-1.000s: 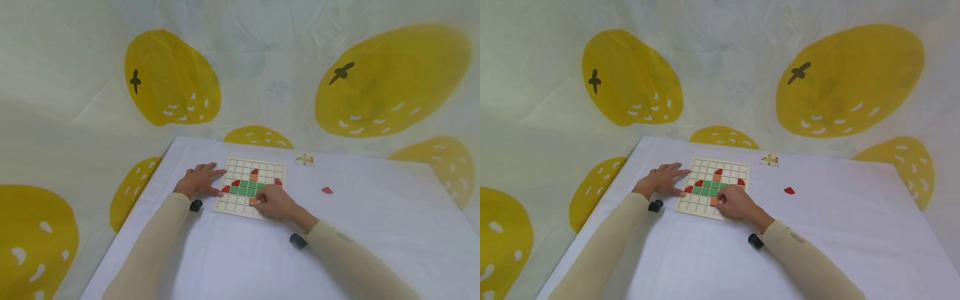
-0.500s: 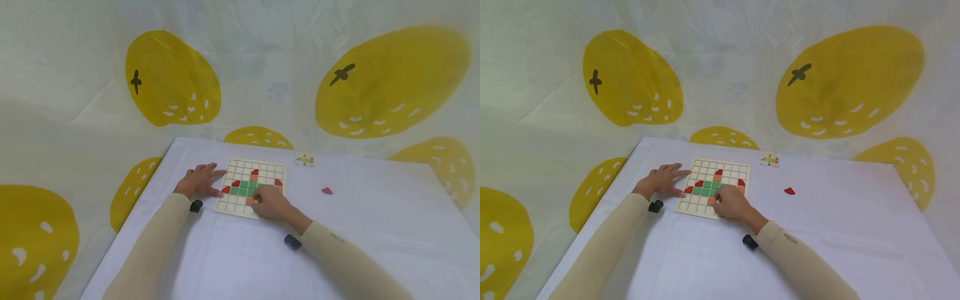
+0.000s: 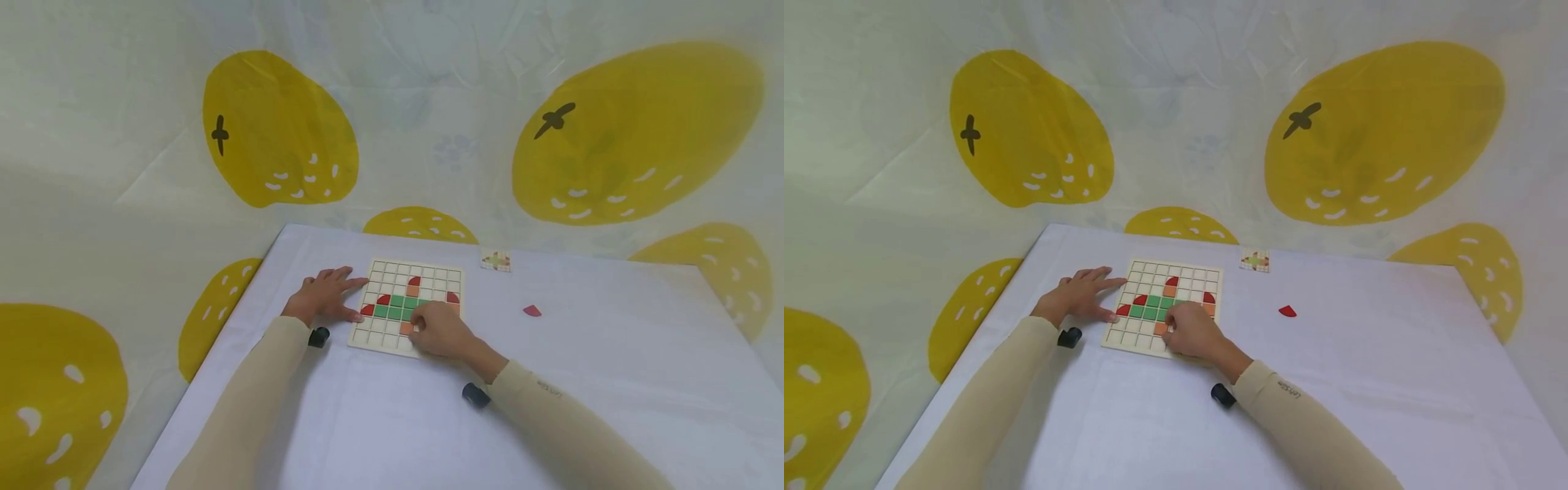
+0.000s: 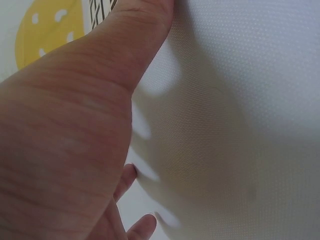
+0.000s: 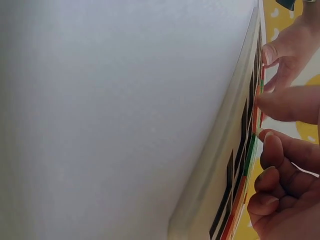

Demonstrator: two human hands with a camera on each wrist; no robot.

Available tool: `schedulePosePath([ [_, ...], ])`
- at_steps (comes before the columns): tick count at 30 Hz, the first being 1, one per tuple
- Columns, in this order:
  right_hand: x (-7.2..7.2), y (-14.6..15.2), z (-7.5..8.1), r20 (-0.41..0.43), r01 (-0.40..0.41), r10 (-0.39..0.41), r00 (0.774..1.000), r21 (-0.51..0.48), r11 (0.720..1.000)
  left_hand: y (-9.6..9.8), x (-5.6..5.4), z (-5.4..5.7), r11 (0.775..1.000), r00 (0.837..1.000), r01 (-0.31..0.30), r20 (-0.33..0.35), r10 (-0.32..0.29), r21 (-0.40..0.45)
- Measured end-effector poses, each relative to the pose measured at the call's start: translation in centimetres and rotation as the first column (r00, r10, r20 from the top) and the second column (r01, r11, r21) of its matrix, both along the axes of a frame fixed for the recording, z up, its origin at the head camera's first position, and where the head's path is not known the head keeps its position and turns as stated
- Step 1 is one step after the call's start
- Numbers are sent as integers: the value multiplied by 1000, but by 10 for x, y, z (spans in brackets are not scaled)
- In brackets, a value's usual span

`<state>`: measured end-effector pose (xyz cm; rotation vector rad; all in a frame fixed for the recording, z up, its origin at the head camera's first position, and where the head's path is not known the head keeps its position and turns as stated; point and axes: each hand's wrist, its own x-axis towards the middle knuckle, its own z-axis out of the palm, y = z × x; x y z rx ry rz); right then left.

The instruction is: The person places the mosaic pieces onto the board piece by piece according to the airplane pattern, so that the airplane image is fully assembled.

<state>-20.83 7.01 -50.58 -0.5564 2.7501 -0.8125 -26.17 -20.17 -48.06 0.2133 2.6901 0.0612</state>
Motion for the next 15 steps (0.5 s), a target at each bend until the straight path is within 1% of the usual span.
schedulePosePath([
  [3,1,0,0,-1,-7,7,1000,-18,1000,0,2,1,1000,1000,10,-10,-10,1],
  [10,1,2,-2,7,-35,35,999,-44,998,0,3,-1,1000,1000,9,-15,-9,2],
  [13,0,12,1,-13,-24,23,1000,-57,998,1,3,-1,1000,1000,0,-13,0,6],
  [15,-3,24,3,-29,-10,8,1000,-74,997,1,3,0,1000,1000,0,-20,0,4],
])
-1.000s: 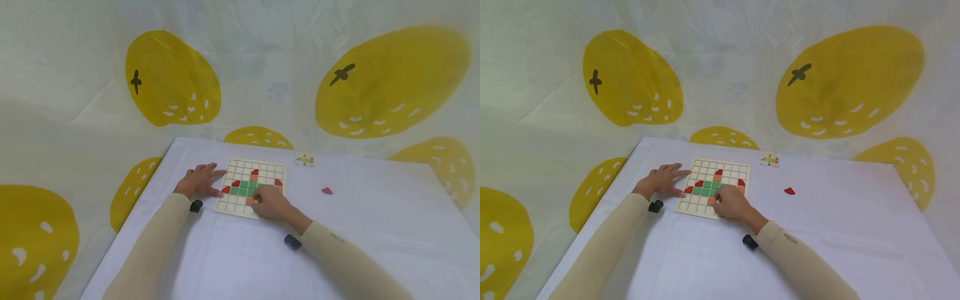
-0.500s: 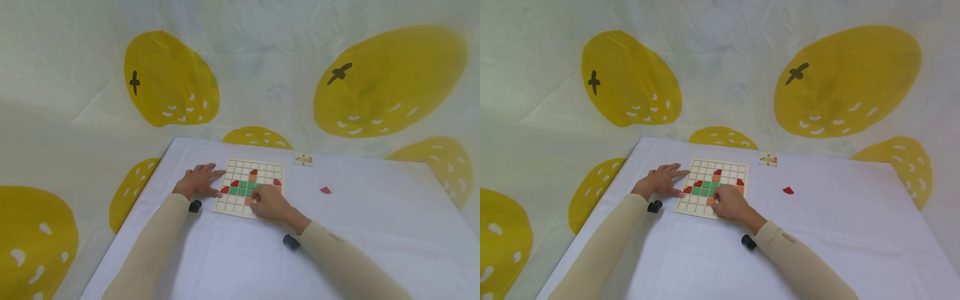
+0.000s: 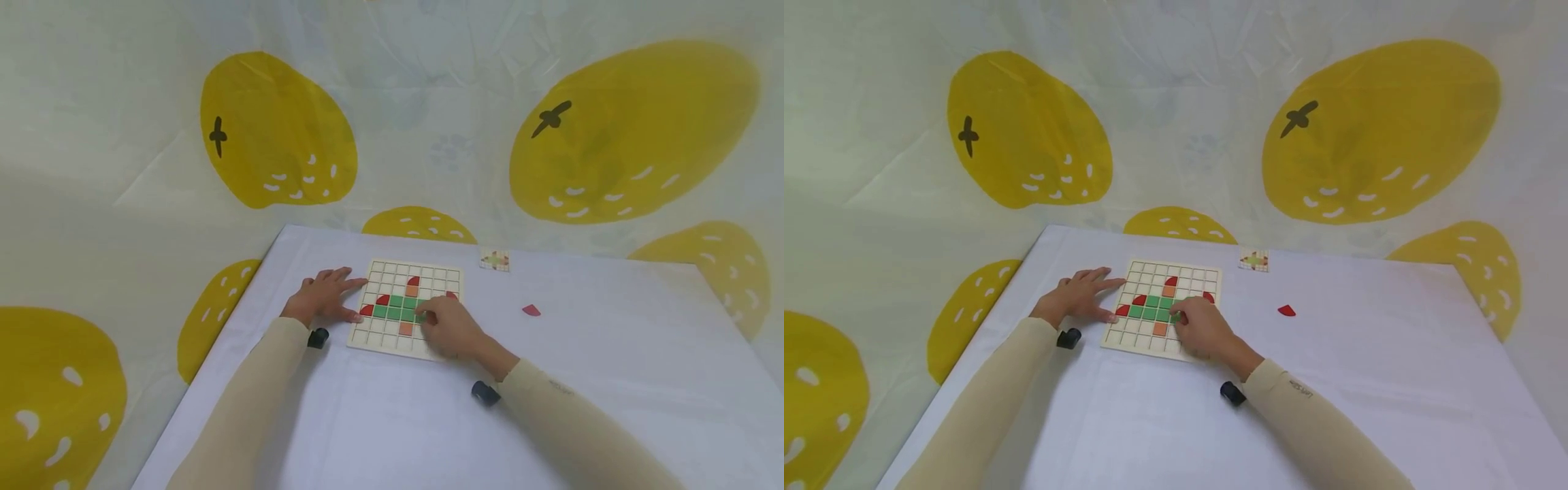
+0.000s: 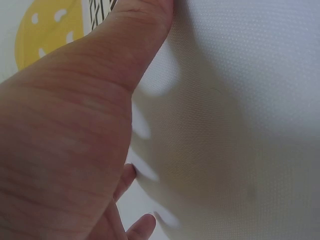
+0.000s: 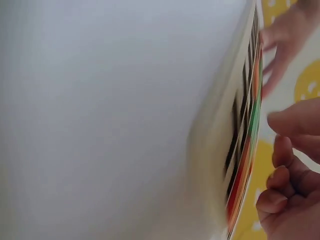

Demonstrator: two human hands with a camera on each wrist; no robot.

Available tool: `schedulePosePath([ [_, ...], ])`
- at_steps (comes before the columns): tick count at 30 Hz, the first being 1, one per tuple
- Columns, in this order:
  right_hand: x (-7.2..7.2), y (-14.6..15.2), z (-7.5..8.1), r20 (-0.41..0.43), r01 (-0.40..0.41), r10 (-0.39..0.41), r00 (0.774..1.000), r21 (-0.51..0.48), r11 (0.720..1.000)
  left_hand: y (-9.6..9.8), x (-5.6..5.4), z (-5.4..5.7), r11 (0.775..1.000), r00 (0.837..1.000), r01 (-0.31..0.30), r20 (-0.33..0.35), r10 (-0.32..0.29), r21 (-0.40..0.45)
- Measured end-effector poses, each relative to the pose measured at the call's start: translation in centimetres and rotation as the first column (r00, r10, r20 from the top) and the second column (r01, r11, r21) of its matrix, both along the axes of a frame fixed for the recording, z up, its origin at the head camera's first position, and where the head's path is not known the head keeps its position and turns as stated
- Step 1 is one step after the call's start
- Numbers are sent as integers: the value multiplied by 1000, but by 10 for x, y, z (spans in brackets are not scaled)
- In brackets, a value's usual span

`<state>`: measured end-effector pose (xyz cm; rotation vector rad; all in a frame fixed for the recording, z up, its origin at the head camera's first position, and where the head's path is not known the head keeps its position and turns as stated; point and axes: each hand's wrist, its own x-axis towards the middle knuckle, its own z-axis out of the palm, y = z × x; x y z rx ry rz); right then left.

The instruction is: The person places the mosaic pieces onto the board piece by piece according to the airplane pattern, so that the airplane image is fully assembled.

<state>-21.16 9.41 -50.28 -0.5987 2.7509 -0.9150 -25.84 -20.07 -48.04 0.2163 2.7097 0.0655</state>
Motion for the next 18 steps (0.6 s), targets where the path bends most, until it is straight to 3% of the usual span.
schedulePosePath([
  [9,-23,91,-4,-33,139,-137,990,99,985,3,3,2,1000,1000,-5,-5,5,10],
  [13,-29,141,-6,-41,150,-146,988,119,981,3,0,-2,1000,1000,-4,0,4,-8],
  [18,-36,188,-8,13,147,-149,989,116,982,1,0,-2,1000,1000,-6,0,6,1],
])
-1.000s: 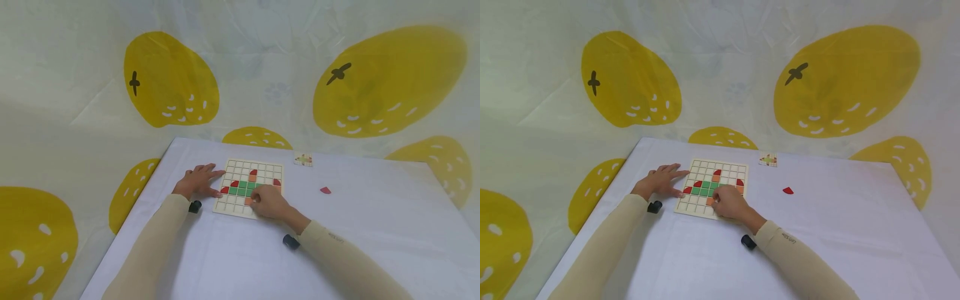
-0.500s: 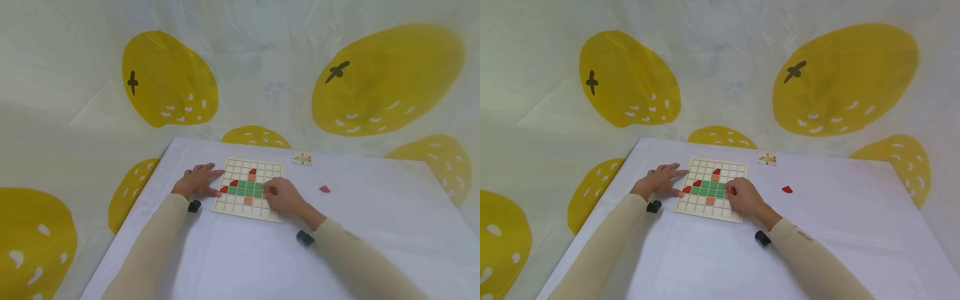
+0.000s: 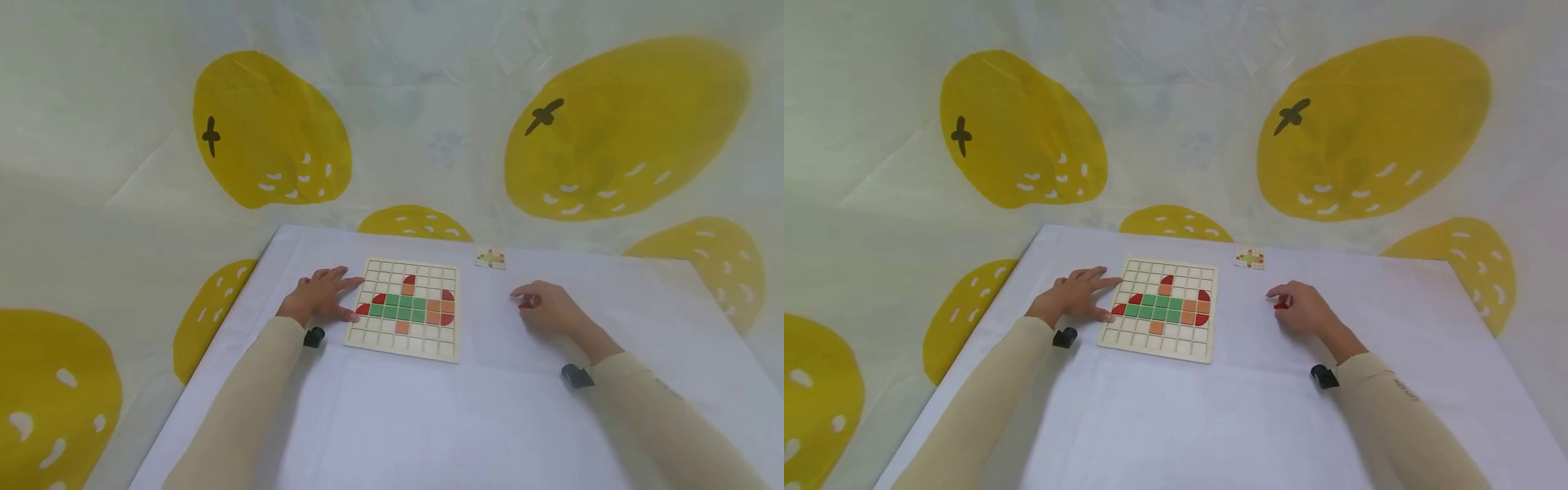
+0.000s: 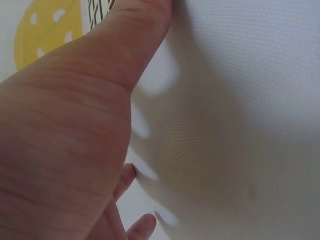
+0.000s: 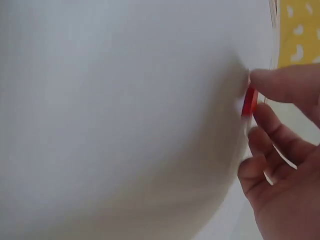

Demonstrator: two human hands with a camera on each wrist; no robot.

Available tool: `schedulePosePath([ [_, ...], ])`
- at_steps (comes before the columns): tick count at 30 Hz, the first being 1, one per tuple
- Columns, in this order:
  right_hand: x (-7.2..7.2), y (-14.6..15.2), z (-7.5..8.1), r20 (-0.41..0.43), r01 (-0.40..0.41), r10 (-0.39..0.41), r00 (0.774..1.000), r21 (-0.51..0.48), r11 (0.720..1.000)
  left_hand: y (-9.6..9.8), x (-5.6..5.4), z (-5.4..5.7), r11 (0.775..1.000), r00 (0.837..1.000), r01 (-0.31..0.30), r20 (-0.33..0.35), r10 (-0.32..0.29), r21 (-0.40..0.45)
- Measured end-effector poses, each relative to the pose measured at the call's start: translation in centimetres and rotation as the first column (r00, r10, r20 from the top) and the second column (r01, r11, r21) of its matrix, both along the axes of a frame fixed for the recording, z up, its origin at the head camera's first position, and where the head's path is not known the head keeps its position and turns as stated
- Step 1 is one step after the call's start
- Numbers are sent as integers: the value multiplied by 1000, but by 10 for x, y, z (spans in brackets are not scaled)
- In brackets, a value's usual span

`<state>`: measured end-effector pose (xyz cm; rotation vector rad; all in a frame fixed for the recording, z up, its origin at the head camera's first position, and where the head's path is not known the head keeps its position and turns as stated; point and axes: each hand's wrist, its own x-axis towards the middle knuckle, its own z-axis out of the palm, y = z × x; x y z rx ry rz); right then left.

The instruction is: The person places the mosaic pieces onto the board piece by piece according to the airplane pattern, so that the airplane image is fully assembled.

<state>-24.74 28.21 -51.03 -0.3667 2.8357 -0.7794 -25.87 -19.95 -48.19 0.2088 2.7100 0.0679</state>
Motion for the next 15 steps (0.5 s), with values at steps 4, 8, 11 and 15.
schedulePosePath([
  [4,-2,20,-2,72,30,-30,997,7,1000,-1,1,1,1000,1000,4,2,-4,7],
  [8,-3,28,-4,124,55,-55,991,6,998,-1,0,-1,1000,1000,9,1,-9,6],
  [11,-2,28,-2,142,68,-68,988,-1,998,-1,-1,-1,1000,1000,7,3,-7,1],
  [15,-2,28,-1,143,70,-67,987,-12,998,-1,-2,-1,1000,1000,3,5,-3,-5],
])
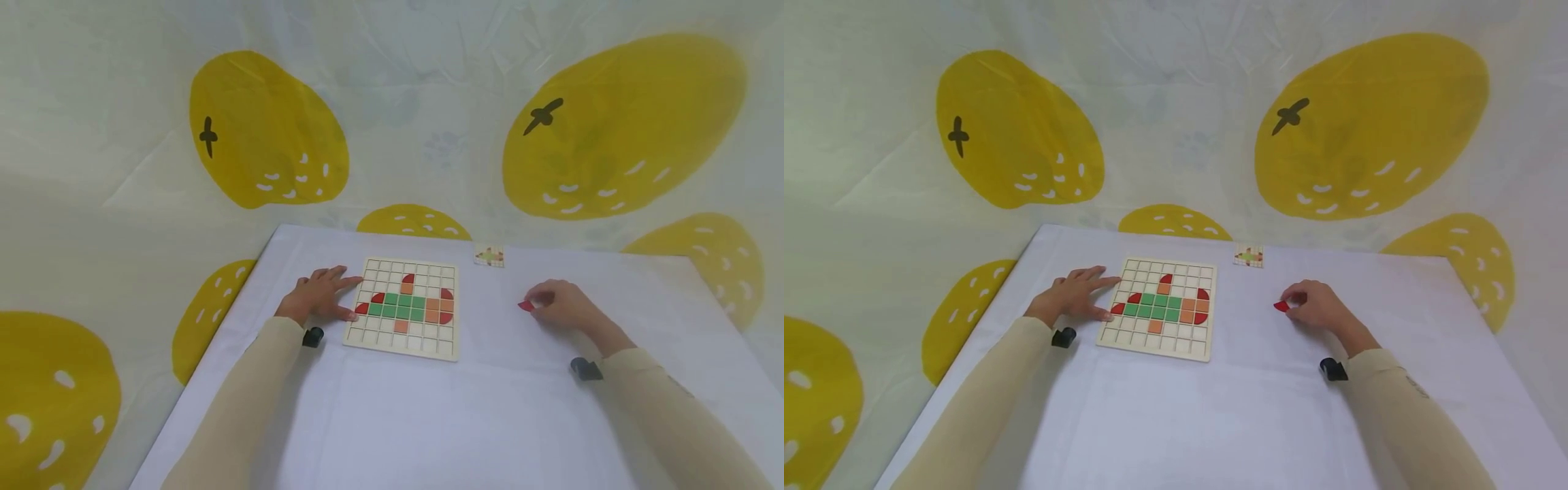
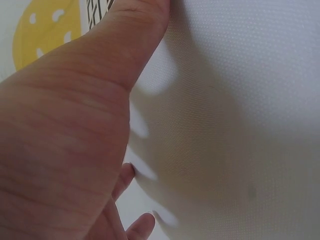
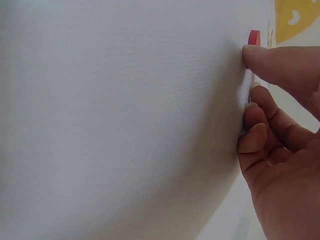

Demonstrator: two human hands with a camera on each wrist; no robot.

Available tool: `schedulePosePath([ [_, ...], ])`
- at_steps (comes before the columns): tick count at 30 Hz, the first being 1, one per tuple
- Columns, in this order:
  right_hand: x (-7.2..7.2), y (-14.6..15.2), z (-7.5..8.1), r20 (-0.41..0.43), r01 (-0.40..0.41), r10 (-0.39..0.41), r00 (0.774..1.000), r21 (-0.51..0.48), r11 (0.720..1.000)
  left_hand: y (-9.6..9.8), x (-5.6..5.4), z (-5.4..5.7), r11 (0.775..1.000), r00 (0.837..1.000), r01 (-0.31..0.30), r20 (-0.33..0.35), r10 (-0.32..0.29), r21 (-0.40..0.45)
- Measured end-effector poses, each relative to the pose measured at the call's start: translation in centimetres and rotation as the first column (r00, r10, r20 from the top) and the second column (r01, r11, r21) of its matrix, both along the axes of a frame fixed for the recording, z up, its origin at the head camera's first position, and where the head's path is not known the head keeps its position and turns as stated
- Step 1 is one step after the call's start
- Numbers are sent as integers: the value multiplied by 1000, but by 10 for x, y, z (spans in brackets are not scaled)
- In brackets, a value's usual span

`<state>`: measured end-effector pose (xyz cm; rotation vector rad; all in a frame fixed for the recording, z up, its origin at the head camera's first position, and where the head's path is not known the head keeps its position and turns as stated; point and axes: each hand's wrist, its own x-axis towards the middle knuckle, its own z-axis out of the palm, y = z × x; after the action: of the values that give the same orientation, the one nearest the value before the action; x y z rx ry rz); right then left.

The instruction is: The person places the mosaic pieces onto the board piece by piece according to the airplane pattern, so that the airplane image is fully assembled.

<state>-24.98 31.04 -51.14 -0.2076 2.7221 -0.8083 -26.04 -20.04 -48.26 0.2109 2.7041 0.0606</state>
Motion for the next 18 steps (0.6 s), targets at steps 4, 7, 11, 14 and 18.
schedulePosePath([
  [4,1,-1,0,-7,6,-6,1000,-2,1000,0,1,1,1000,1000,-1,-3,1,5],
  [7,2,-1,-2,-9,20,-20,1000,-6,1000,0,1,1,1000,1000,-3,-4,3,4],
  [11,3,-1,-4,-1,41,-41,999,4,999,-1,1,-1,1000,1000,-8,-5,8,4],
  [14,3,-1,-5,4,43,-43,999,16,999,-1,1,-2,1000,1000,-13,-1,13,12],
  [18,3,-2,-6,7,40,-40,999,12,999,-1,-1,-4,1000,1000,-17,4,17,18],
])
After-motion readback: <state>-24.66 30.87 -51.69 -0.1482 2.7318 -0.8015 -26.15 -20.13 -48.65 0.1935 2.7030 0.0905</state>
